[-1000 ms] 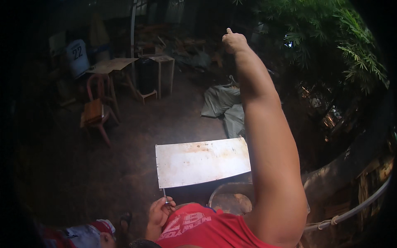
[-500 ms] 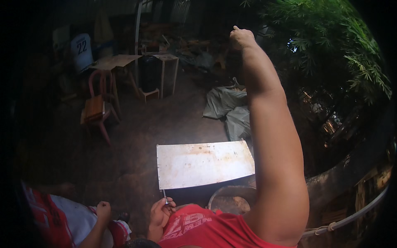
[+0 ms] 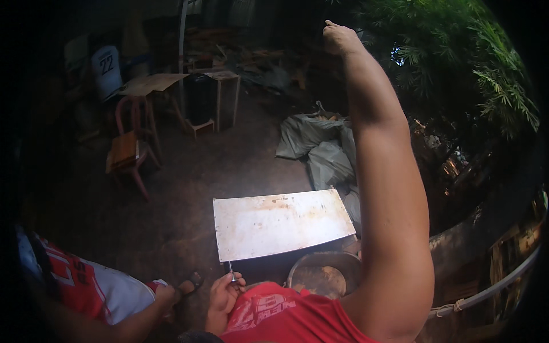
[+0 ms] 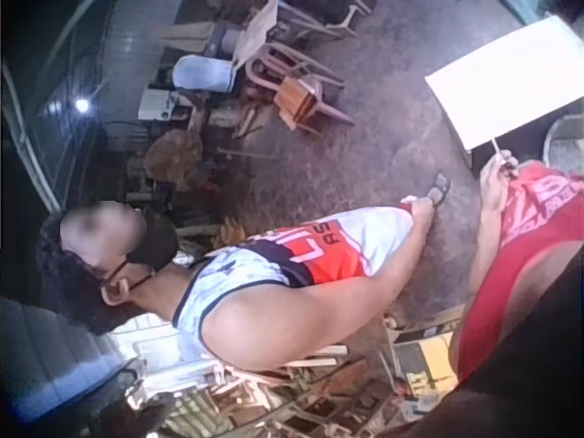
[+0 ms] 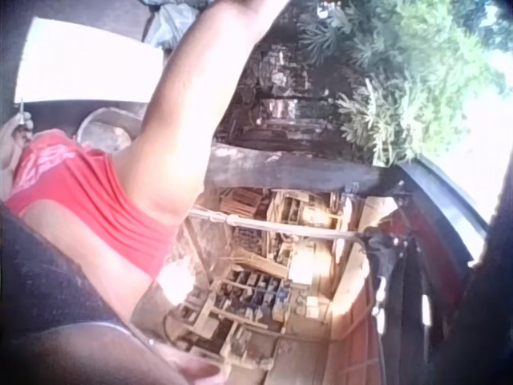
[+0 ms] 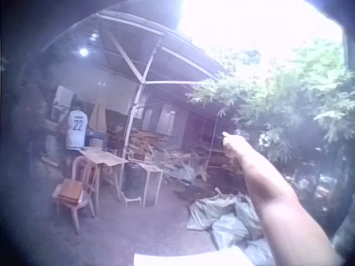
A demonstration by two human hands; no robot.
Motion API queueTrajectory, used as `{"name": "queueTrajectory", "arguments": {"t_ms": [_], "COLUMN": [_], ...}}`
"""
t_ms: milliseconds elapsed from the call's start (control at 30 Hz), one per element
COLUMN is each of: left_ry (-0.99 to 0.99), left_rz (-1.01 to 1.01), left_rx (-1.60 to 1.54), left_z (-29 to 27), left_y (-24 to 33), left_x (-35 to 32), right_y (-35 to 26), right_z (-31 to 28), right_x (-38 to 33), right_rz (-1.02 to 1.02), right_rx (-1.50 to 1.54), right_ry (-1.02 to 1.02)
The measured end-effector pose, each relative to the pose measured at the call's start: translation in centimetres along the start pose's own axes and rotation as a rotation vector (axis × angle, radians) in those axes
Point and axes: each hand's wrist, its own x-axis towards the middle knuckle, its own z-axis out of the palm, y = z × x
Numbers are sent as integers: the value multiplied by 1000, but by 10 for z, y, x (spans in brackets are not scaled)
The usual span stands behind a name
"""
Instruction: The person is seen assembling a small metal bolt and washer hardware kit.
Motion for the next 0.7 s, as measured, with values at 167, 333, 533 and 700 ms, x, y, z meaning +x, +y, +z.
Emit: {"name": "queueTrajectory", "arguments": {"t_ms": [167, 333, 533, 700], "left_ry": [2, 16, 33, 27], "left_rz": [1, -17, -21, -20], "left_rx": [13, 5, 49, 73], "left_z": [-1, 0, 3, 13], "left_y": [4, 9, 12, 17], "left_x": [5, 9, 11, 15], "right_y": [-7, -16, -29, -36], "right_z": [-6, 2, 13, 30], "right_x": [-9, -17, -18, -22], "right_rz": [37, 37, 77, 124], "right_rx": [-29, -4, -36, 117], "right_ry": [-13, -19, -116, -132]}}
